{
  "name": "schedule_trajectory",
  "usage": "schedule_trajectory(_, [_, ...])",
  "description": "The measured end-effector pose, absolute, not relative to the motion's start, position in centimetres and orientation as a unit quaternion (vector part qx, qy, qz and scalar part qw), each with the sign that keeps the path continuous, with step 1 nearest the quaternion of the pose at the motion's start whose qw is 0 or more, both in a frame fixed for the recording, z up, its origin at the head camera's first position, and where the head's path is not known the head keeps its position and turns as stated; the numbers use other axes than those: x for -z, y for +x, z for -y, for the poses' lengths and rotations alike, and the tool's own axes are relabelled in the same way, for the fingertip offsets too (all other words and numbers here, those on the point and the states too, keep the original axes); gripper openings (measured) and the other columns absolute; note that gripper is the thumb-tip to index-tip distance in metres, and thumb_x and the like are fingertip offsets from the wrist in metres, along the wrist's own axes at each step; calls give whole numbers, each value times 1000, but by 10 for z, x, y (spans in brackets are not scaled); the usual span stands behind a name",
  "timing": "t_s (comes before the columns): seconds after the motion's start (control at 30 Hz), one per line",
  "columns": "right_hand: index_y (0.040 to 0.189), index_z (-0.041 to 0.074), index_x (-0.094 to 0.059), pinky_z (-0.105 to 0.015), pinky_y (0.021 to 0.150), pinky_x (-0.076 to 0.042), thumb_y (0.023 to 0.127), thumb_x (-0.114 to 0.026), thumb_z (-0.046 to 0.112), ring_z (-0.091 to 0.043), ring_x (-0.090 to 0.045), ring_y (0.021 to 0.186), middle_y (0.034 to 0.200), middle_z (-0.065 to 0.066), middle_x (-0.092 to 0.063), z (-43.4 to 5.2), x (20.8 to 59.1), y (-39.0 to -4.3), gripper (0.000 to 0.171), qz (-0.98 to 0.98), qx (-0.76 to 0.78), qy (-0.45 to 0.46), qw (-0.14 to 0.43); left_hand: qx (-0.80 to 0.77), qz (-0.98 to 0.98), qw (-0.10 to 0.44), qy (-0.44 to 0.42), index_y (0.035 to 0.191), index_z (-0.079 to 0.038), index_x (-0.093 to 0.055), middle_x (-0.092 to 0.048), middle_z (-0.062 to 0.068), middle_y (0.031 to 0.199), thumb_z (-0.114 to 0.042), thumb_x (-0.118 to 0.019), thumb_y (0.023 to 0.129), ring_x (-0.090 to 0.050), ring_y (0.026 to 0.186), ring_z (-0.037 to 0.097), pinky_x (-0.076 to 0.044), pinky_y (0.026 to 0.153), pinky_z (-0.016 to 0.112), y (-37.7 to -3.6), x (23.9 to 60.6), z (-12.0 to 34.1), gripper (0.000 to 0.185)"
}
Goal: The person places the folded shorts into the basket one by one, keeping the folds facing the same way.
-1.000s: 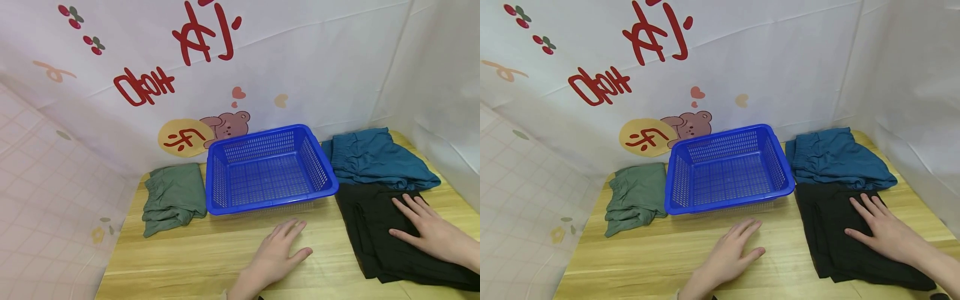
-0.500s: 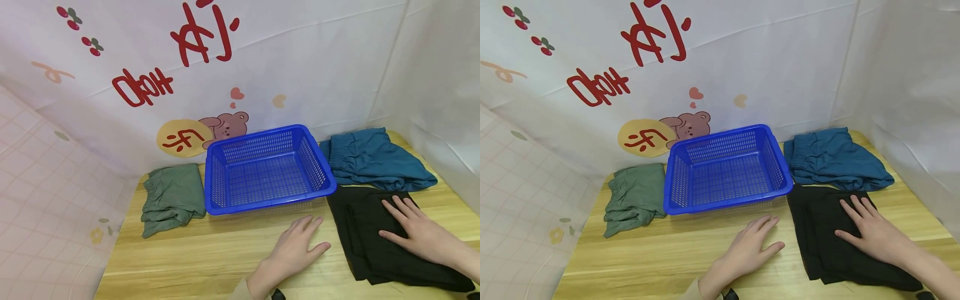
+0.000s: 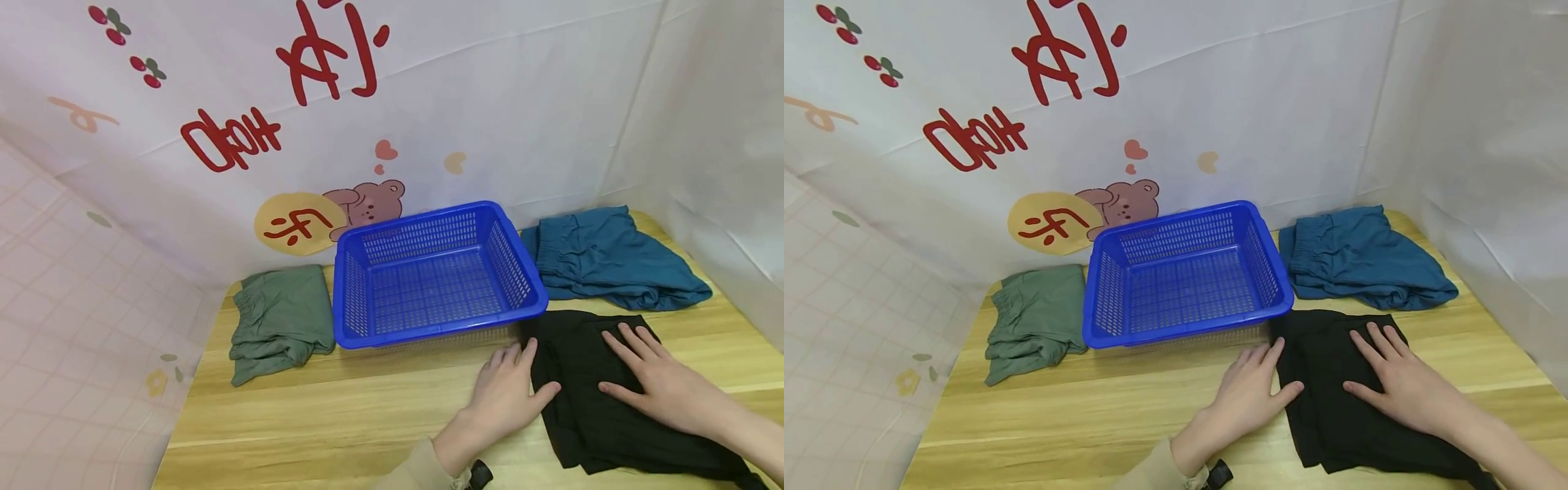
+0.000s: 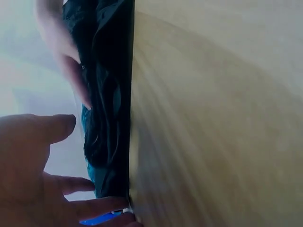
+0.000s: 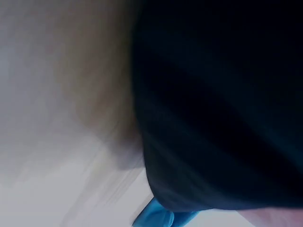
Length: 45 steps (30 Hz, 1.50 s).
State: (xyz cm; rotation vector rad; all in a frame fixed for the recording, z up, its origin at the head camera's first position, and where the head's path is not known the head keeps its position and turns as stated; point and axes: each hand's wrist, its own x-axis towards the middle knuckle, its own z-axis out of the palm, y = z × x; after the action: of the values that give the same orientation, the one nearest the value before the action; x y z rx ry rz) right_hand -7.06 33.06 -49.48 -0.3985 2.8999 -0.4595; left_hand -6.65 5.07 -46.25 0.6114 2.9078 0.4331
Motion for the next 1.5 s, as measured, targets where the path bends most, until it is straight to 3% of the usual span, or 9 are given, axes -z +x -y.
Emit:
schedule_trajectory(0.33, [159,-6,-36,-84,109,-28,100,-70,43,-67,-15,153,162,-45,-26,-321,487,-72,85,-963,222,-128,84,-89,-985,55,139,160,-26,-43,-60,-6,146,-81,-57,90,-57,133,16,-53,104,28,-69,464,-76,90])
schedule_trajectory(0.53, [150,-15,-43,-78,99,-42,100,-72,31,-70,-44,129,149,-50,-39,-336,482,-76,74,-976,184,-103,46,-54,-989,32,135,157,-25,-47,-59,-6,145,-81,-60,89,-57,129,15,-52,102,26,-68,469,-76,89])
schedule_trajectory(0.7, [143,-21,-47,-72,94,-51,94,-78,28,-67,-56,118,137,-50,-51,-336,482,-77,76,-984,130,-113,50,-63,-988,27,137,155,-25,-49,-60,-7,144,-78,-62,89,-56,130,15,-53,100,28,-68,467,-66,86])
schedule_trajectory(1.03, [137,-19,-54,-68,89,-55,88,-84,26,-63,-63,111,130,-47,-57,-304,478,-71,73,-985,98,-136,33,-71,-986,19,151,153,-19,-54,-63,-4,143,-72,-66,92,-59,129,14,-55,97,26,-61,467,-41,81])
schedule_trajectory(1.5, [139,-14,-57,-64,90,-58,89,-83,28,-56,-66,114,133,-41,-61,-257,475,-67,70,-984,94,-147,29,-48,-989,29,135,150,-19,-58,-65,-3,141,-72,-67,91,-61,127,13,-57,97,25,-49,466,-5,80])
